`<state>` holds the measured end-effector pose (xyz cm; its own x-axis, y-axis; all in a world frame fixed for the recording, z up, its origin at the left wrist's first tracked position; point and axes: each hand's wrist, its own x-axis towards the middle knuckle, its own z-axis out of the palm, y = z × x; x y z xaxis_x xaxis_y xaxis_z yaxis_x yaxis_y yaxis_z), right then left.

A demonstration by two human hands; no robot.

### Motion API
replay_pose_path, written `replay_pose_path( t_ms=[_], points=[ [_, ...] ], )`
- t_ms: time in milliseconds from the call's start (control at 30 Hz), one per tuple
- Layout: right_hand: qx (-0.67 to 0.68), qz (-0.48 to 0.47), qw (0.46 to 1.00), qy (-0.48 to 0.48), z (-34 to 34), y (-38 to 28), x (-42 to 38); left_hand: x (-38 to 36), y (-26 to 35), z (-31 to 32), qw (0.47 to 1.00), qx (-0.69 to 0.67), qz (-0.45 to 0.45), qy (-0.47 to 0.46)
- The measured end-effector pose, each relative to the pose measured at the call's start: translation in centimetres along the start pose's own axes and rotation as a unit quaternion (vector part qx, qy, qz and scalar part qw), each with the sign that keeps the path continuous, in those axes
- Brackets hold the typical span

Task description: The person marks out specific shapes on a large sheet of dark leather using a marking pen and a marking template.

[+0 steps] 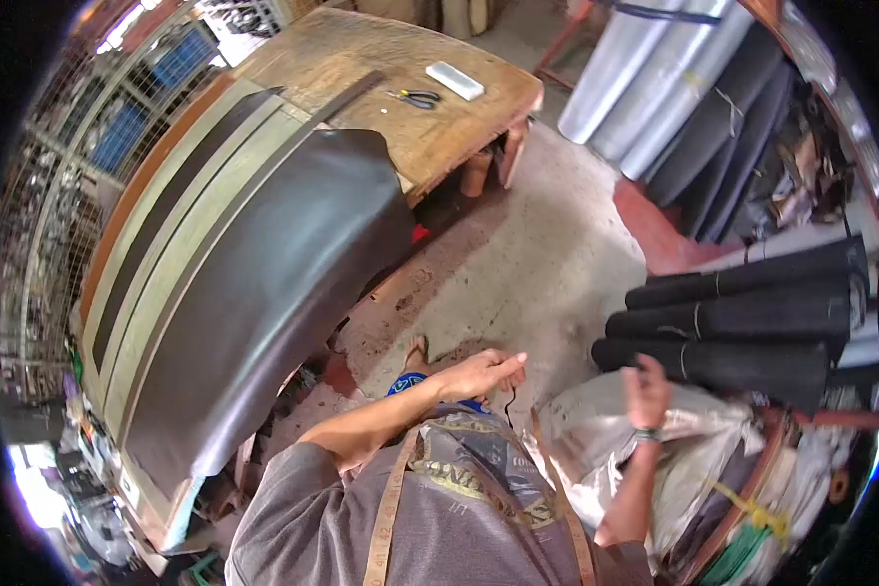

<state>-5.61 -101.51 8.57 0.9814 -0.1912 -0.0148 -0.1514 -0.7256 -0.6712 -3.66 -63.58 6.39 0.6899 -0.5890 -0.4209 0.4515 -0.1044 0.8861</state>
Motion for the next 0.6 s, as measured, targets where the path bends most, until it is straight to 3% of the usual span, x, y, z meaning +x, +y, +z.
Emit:
replay_pose_path(
  t_ms=[33,67,100,133,233,267,367,400,500,533,567,600],
  points=[
    [-0.023,-0.113,0.991,-0.066,2.8,-5.9,1.6,1.0,0.9,-0.5,0.999,-0.046,0.005,-0.013],
    [-0.059,-0.141,0.969,-0.196,4.9,-8.9,3.2,1.8,1.9,-1.2,0.998,-0.055,0.001,0.000],
    [-0.097,-0.174,0.949,-0.246,7.0,-12.5,4.5,2.1,3.3,-2.3,0.998,-0.064,-0.004,0.013],
    [-0.106,-0.250,0.928,-0.256,9.4,-13.8,5.8,2.2,4.5,-3.5,0.997,-0.073,-0.009,0.027],
    [-0.102,-0.327,0.899,-0.273,13.6,-18.3,11.0,2.2,7.8,-8.5,0.998,-0.060,-0.018,0.011],
    [-0.145,-0.293,0.886,-0.329,13.9,-20.1,12.7,3.4,6.4,-10.4,0.997,-0.079,0.007,0.008],
    [-0.123,-0.449,0.856,-0.225,14.2,-27.9,16.5,6.0,6.4,-15.2,0.987,-0.127,0.035,0.089],
    [-0.177,-0.507,0.825,-0.177,13.9,-31.2,17.2,6.2,7.7,-16.7,0.979,-0.163,0.027,0.120],
    [-0.026,-0.456,0.884,-0.102,17.0,-34.8,20.7,6.5,11.1,-22.5,0.949,-0.248,0.051,0.190],
    [0.060,-0.341,0.929,-0.129,18.8,-34.5,21.7,7.6,10.9,-24.1,0.931,-0.264,0.109,0.227],
    [0.138,-0.155,0.963,-0.170,21.1,-35.2,22.6,8.0,10.8,-25.7,0.914,-0.299,0.133,0.240],
    [0.257,-0.092,0.938,-0.214,24.0,-35.6,24.1,7.6,12.0,-26.8,0.910,-0.300,0.131,0.253]
  ],
)
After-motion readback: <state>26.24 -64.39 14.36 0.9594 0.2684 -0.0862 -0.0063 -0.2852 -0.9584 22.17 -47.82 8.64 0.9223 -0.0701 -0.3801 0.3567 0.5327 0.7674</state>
